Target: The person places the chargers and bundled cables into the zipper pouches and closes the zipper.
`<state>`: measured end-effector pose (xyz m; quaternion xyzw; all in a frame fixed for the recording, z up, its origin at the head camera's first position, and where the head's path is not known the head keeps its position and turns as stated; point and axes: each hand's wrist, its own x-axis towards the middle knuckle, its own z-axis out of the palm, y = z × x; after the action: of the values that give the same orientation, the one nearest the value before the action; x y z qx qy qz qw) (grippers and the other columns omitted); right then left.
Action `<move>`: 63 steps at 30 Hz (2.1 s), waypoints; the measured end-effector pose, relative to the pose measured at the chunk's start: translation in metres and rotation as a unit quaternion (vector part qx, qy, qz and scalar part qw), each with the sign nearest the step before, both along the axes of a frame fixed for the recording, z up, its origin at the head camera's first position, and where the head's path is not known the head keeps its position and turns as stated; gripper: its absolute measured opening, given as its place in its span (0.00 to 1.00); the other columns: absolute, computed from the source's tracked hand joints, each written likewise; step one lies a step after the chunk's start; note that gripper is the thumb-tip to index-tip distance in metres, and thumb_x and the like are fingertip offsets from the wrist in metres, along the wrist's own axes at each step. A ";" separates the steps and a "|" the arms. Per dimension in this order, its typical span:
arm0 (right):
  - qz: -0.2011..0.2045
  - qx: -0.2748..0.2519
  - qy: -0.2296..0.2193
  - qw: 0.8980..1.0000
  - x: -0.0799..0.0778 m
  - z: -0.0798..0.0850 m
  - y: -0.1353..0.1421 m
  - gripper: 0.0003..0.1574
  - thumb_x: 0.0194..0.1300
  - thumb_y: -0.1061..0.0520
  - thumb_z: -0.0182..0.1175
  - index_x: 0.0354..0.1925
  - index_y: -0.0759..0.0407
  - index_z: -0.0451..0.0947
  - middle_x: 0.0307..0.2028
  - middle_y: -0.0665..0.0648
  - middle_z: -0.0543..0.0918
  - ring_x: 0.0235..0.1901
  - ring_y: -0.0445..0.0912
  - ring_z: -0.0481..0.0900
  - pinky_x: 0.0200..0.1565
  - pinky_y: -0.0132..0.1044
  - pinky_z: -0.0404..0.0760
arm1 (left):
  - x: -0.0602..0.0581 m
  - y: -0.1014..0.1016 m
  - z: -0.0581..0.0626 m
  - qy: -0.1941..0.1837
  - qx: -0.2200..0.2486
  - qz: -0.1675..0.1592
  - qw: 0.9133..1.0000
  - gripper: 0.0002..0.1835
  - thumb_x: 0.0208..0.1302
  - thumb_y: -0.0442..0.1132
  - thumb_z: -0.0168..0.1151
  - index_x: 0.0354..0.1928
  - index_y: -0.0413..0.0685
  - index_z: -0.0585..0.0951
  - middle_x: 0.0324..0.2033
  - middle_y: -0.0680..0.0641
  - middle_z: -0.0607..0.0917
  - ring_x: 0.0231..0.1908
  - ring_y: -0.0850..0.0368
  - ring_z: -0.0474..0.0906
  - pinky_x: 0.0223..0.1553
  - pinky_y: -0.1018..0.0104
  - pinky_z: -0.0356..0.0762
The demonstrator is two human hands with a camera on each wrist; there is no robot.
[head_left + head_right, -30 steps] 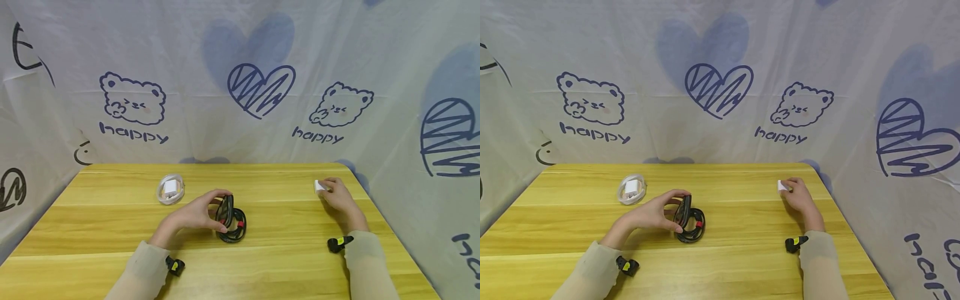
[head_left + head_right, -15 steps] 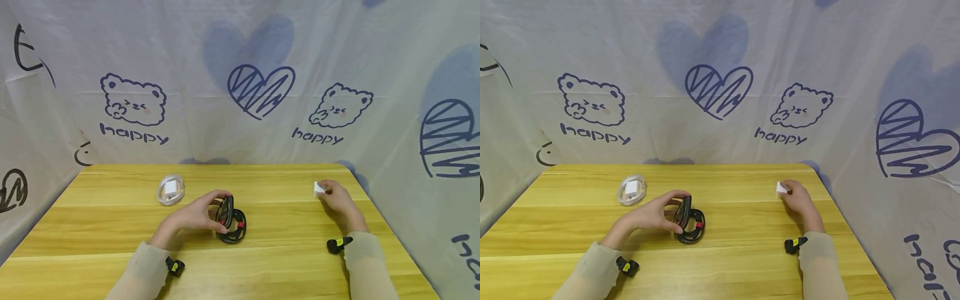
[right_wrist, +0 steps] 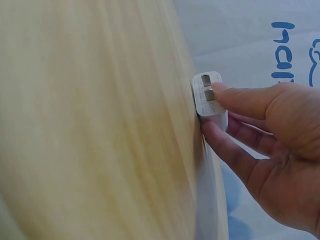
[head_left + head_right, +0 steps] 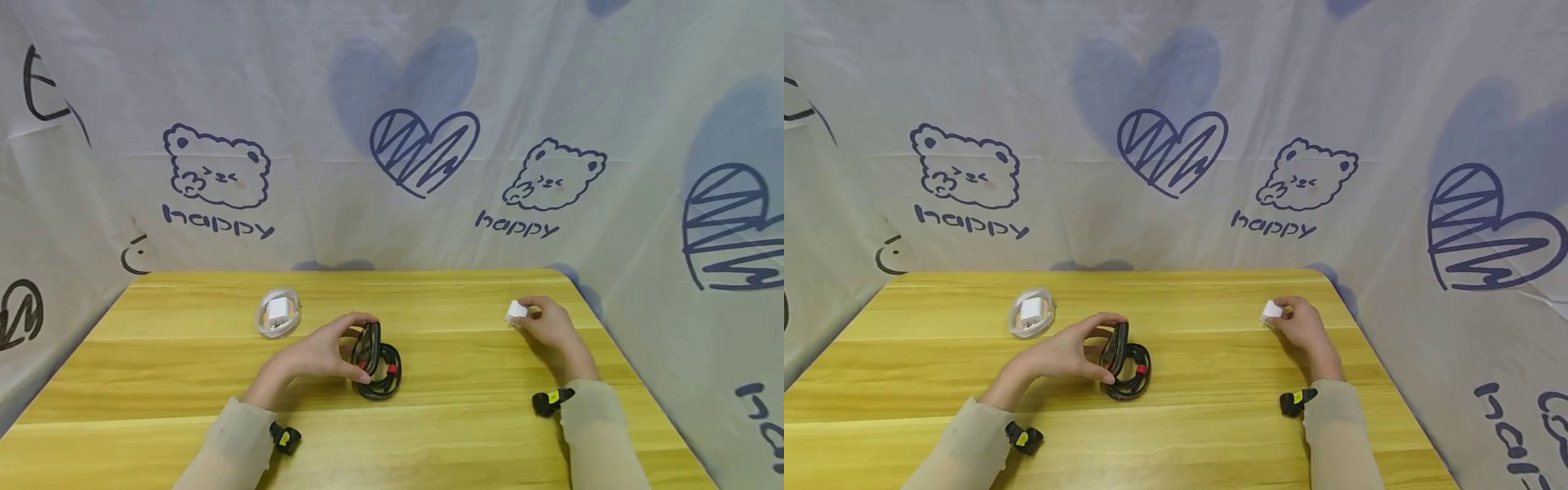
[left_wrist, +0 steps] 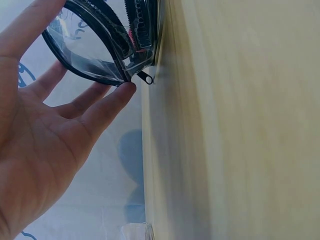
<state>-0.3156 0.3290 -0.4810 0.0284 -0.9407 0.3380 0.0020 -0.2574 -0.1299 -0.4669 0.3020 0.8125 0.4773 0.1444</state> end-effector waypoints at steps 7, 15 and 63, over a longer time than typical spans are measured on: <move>0.000 -0.025 0.006 1.000 -0.001 0.001 -0.003 0.30 0.75 0.58 0.62 0.68 0.72 0.71 0.65 0.76 0.73 0.58 0.67 0.79 0.57 0.55 0.82 | 0.001 0.000 -0.001 0.005 -0.003 0.004 1.000 0.52 0.52 0.40 0.84 0.77 0.47 0.64 0.72 0.43 0.70 0.70 0.37 0.68 0.70 0.42 0.70; 0.013 -0.050 0.033 0.998 -0.002 0.009 -0.015 0.31 0.75 0.58 0.63 0.70 0.70 0.72 0.63 0.73 0.76 0.55 0.63 0.80 0.51 0.44 0.83 | 0.000 0.001 -0.002 -0.001 0.005 0.003 1.000 0.53 0.52 0.39 0.84 0.77 0.45 0.63 0.73 0.42 0.69 0.71 0.36 0.68 0.70 0.41 0.70; 0.186 -0.083 0.131 0.970 0.037 0.048 -0.135 0.27 0.66 0.62 0.72 0.62 0.65 0.82 0.55 0.64 0.81 0.47 0.54 0.84 0.43 0.40 0.89 | 0.002 0.000 0.001 0.002 0.011 -0.008 1.000 0.51 0.53 0.37 0.83 0.76 0.46 0.64 0.72 0.39 0.69 0.70 0.34 0.68 0.69 0.40 0.71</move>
<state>-0.2786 0.1936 -0.4334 0.2469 -0.8790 0.4028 0.0641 -0.2550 -0.1299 -0.4656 0.3114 0.8049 0.4844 0.1434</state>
